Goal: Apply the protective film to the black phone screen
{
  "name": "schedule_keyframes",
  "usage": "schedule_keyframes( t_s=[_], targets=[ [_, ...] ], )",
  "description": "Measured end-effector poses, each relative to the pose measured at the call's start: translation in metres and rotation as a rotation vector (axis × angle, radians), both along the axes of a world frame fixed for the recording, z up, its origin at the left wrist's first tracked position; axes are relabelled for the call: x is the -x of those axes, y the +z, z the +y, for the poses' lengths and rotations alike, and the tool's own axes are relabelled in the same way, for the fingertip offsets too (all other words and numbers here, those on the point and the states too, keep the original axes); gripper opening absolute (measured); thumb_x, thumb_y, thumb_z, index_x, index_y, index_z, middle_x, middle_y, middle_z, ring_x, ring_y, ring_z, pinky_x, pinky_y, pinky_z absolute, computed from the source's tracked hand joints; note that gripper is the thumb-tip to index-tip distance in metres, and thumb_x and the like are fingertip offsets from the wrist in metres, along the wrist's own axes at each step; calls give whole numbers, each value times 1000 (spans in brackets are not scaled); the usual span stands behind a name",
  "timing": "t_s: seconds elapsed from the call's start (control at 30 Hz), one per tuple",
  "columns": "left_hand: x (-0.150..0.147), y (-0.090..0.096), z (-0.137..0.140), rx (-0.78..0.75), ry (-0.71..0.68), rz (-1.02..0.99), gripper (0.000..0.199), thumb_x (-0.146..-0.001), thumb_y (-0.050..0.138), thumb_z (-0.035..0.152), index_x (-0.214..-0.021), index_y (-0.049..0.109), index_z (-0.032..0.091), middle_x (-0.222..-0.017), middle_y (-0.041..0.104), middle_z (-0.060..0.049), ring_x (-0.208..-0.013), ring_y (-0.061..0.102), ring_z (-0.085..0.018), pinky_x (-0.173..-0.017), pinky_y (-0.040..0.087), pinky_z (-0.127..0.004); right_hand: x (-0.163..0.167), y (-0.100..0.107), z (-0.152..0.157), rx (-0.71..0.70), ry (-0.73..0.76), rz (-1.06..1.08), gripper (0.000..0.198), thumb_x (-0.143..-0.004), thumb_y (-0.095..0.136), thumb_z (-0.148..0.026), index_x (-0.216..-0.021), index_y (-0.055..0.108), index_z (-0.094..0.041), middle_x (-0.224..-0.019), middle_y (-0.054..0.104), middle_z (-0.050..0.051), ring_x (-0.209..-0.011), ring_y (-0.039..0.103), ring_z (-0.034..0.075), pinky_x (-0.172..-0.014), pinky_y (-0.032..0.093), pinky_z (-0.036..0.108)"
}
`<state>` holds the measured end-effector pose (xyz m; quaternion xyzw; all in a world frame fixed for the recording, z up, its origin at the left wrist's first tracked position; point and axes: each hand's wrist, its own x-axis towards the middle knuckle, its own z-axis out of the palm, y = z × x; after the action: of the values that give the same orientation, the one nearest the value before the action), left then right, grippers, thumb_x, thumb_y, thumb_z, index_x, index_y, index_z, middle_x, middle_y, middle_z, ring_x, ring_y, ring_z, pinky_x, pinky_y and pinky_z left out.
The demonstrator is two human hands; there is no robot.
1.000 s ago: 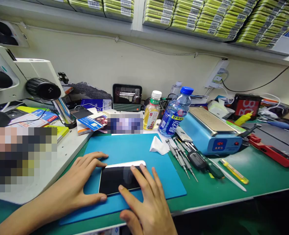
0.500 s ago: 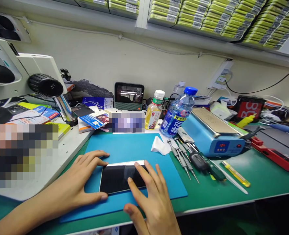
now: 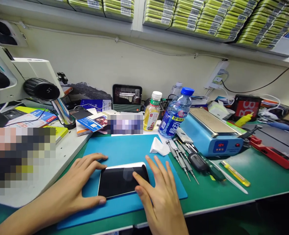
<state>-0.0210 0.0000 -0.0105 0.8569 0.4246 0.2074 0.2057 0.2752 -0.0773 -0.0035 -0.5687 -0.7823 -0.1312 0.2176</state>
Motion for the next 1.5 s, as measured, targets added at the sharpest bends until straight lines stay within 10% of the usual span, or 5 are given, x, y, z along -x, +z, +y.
schedule_keyframes(
  t_s=[0.23,0.57,0.87,1.03,1.5],
  targets=[
    [-1,2,0,18,2,5,62,-82,81,66,-130,63,32,-156,52,-8,-140,49,-39,-114,45,-58,23,-4,-9,-38,140,-108,57,-106,49,-56,-148,63,-18,-170,40,11,-159,34,36,-125,40,59],
    [-2,7,-1,-2,-18,-17,56,-85,81,61,-128,64,29,-153,54,-9,-139,51,-38,-112,47,-54,-2,2,2,42,18,38,36,-109,48,-44,-139,69,-42,-173,35,-4,-157,37,35,-125,34,69],
    [-3,12,1,20,-45,26,57,-87,80,61,-130,59,30,-155,52,-8,-143,48,-37,-115,42,-58,27,-2,-9,40,266,-21,57,-105,55,-51,-150,59,-16,-172,37,10,-161,29,33,-133,23,57],
    [-2,10,0,4,-40,27,56,-88,79,61,-130,58,30,-155,51,-8,-144,47,-37,-115,42,-57,13,1,-1,82,151,23,43,-106,54,-46,-148,62,-37,-175,31,1,-160,32,36,-127,29,68],
    [-1,8,0,-25,-47,41,57,-88,78,62,-130,58,30,-155,52,-8,-143,48,-37,-114,45,-58,22,6,-14,-9,200,254,28,-107,56,-29,-133,64,-24,-133,74,3,-138,61,19,-127,40,42]
  ],
)
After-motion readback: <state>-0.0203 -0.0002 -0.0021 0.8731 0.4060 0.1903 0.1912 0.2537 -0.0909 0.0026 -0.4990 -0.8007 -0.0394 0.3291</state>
